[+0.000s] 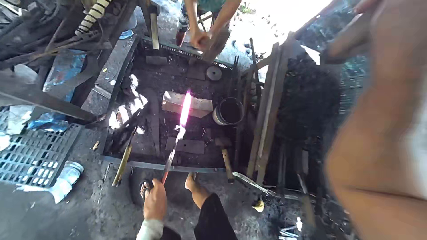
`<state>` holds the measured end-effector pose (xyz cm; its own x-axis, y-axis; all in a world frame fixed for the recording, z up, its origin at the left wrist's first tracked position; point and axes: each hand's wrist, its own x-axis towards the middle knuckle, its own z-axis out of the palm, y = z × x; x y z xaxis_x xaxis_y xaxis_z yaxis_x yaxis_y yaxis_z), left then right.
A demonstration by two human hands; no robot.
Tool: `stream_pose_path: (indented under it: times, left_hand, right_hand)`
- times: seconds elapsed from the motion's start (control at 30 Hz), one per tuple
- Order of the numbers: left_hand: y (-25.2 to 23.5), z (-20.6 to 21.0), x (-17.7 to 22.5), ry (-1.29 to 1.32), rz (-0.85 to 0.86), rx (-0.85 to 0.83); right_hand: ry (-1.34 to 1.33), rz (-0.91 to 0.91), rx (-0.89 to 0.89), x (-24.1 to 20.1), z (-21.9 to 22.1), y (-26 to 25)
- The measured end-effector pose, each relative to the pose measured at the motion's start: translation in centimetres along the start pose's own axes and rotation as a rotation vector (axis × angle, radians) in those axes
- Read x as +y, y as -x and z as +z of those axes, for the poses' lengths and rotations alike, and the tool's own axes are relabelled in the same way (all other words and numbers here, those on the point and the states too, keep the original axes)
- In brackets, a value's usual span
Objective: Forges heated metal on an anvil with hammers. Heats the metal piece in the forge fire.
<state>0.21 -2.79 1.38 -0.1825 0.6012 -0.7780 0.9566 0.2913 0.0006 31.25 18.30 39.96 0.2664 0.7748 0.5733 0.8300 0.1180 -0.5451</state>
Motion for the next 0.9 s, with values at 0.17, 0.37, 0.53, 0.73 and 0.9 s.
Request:
stream_pose_path:
  times: [0.17, 0.37, 0.53, 0.73, 0.9]
  left_hand:
    - [-0.6, 1.5, 0.4, 0.065, -0.013, 0.056]
    - [2.1, -2.1, 0.0, 0.019, 0.026, 0.023]
    - [0.9, -1.8, -1.6, 0.050, 0.077, 0.018]
    - [0.3, -2.1, -1.3, 0.023, -0.004, -0.012]
    - [0.2, -3.2, -1.1, 0.056, 0.001, -0.099]
  right_hand:
    - [-0.102, 0.644, -0.354, 15.0, 25.8, 22.8]
    - [-0.235, 0.879, -0.693, 9.4, 13.4, 15.1]
    - [-0.015, 0.318, -0.451, -0.6, -2.9, 4.6]
    - [0.052, -0.057, 0.106, 1.3, 3.3, 0.7]
    - [-0.146, 0.687, -0.418, 14.6, 27.8, 24.5]
